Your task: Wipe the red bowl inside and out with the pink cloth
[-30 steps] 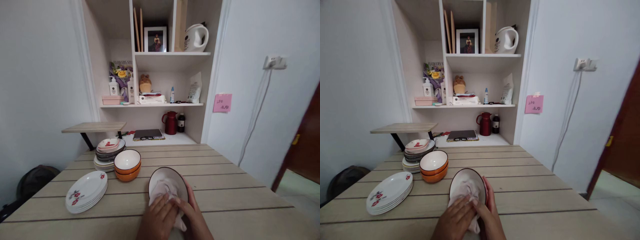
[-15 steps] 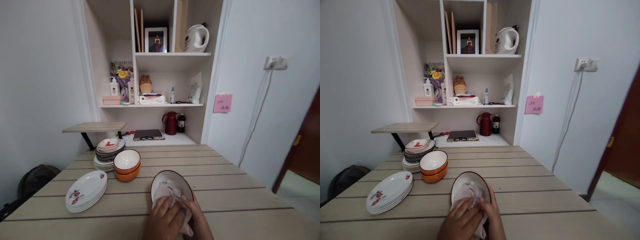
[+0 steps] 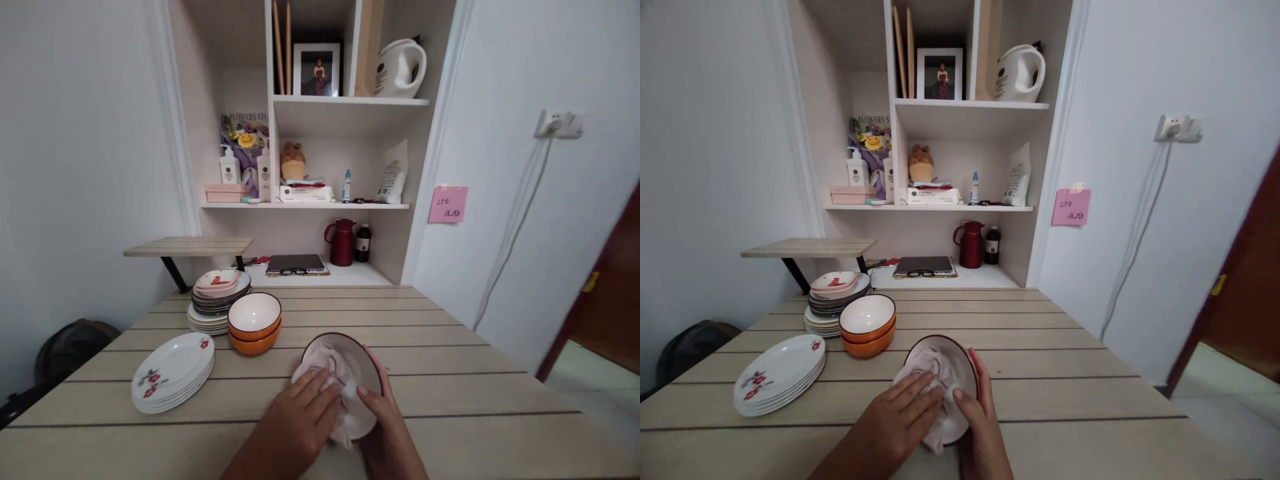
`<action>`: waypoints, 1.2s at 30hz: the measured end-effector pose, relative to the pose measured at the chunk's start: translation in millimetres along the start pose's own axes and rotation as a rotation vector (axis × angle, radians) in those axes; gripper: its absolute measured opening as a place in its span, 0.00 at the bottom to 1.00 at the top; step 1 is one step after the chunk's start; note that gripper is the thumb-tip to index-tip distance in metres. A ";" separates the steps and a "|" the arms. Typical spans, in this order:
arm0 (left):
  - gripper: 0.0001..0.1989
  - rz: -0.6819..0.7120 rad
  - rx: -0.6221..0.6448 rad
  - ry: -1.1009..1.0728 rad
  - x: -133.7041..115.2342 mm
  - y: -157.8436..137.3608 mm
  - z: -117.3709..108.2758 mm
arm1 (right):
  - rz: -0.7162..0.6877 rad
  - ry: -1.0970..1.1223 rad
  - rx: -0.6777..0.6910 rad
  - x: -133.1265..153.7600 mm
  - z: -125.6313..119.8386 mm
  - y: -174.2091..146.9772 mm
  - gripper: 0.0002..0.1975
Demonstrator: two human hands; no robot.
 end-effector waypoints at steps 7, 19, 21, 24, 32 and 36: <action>0.20 -0.205 -0.080 -0.028 -28.8 16.7 11.9 | 0.102 -0.017 -0.120 4.3 1.0 -6.2 0.55; 0.20 -0.188 -0.113 -0.043 -33.2 15.8 13.0 | 0.113 0.050 -0.124 2.6 -0.4 -6.3 0.52; 0.18 -0.141 -0.053 -0.024 -24.3 8.0 8.7 | 0.102 0.048 -0.074 3.2 4.1 -6.2 0.48; 0.15 -0.089 0.024 -0.001 -13.0 -2.9 2.1 | 0.099 0.040 -0.014 2.8 9.8 -7.1 0.45; 0.17 -0.130 -0.042 0.068 -17.8 -8.1 -0.6 | 0.139 -0.063 -0.020 2.2 10.3 -9.9 0.48; 0.17 -0.217 -0.094 0.079 -32.8 -10.1 19.8 | 0.138 -0.064 -0.039 -0.1 4.8 -8.7 0.49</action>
Point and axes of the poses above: each hand's wrist, its own y-axis towards the middle knuckle, its own z-axis out of the palm, x = y × z, the point moved 5 cm from there along y, towards the middle knuckle, and after that the axes turned 1 degree about -y, right-handed, at the moved point
